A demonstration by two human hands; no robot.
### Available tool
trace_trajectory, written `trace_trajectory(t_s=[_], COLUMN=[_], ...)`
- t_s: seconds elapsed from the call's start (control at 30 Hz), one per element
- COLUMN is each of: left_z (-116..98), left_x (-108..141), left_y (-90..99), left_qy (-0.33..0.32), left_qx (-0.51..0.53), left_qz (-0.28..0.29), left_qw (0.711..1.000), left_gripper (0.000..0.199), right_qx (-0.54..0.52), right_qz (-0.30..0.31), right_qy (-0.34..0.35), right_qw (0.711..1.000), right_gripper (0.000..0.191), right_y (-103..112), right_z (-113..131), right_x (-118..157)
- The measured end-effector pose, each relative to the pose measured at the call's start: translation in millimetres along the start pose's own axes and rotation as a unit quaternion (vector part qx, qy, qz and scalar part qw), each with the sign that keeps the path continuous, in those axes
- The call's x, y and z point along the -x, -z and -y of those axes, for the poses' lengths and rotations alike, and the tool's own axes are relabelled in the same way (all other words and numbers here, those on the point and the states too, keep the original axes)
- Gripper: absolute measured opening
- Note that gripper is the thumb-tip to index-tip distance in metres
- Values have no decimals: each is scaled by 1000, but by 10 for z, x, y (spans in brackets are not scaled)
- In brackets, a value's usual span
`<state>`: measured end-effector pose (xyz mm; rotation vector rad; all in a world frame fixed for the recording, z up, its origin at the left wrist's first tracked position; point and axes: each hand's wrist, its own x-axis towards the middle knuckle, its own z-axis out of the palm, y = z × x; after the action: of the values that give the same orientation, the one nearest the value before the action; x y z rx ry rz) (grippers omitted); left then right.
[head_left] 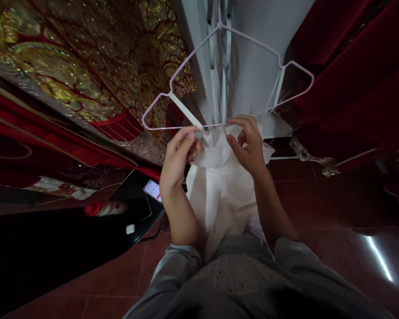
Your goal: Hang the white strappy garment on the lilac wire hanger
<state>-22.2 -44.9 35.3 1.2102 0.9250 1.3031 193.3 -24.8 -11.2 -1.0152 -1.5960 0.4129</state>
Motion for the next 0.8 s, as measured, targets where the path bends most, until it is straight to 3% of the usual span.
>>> trace_trajectory(t_s=[0.07, 0.13, 0.3, 0.4, 0.47, 0.53, 0.6, 0.7, 0.8], left_z=[-107, -260, -539, -431, -257, -65, 90, 193, 180], left_x=[-21, -66, -200, -196, -158, -116, -83, -49, -26], left_y=[-8, 27, 317, 478, 483, 382, 195, -141, -384], left_qy=[44, 52, -42, -99, -104, -86, -63, -45, -56], left_qx=[96, 169, 262, 272, 254, 218, 176, 117, 96], left_qz=[62, 70, -78, -174, -220, -244, -227, -162, -151], left_qw=[992, 982, 961, 941, 936, 941, 956, 979, 982], left_gripper=[31, 30, 45, 54, 46, 30, 19, 29, 33], right_qx=[2, 8, 5, 1, -2, -8, -17, -27, -22], right_qz=[-1, 1, 16, 19, 19, 25, 33, 37, 18], right_qy=[0, 0, -7, -12, -12, -11, -12, -18, -23], right_qw=[1000, 1000, 1000, 1000, 1000, 1000, 999, 999, 999], right_gripper=[29, 29, 30, 30, 31, 33, 35, 37, 38], right_y=[24, 48, 85, 90, 84, 72, 53, 7, -54], right_z=[4, 7, 17, 17, 21, 41, 90, 206, 268], right_x=[-4, -9, -20, -17, -8, 5, 19, 53, 119])
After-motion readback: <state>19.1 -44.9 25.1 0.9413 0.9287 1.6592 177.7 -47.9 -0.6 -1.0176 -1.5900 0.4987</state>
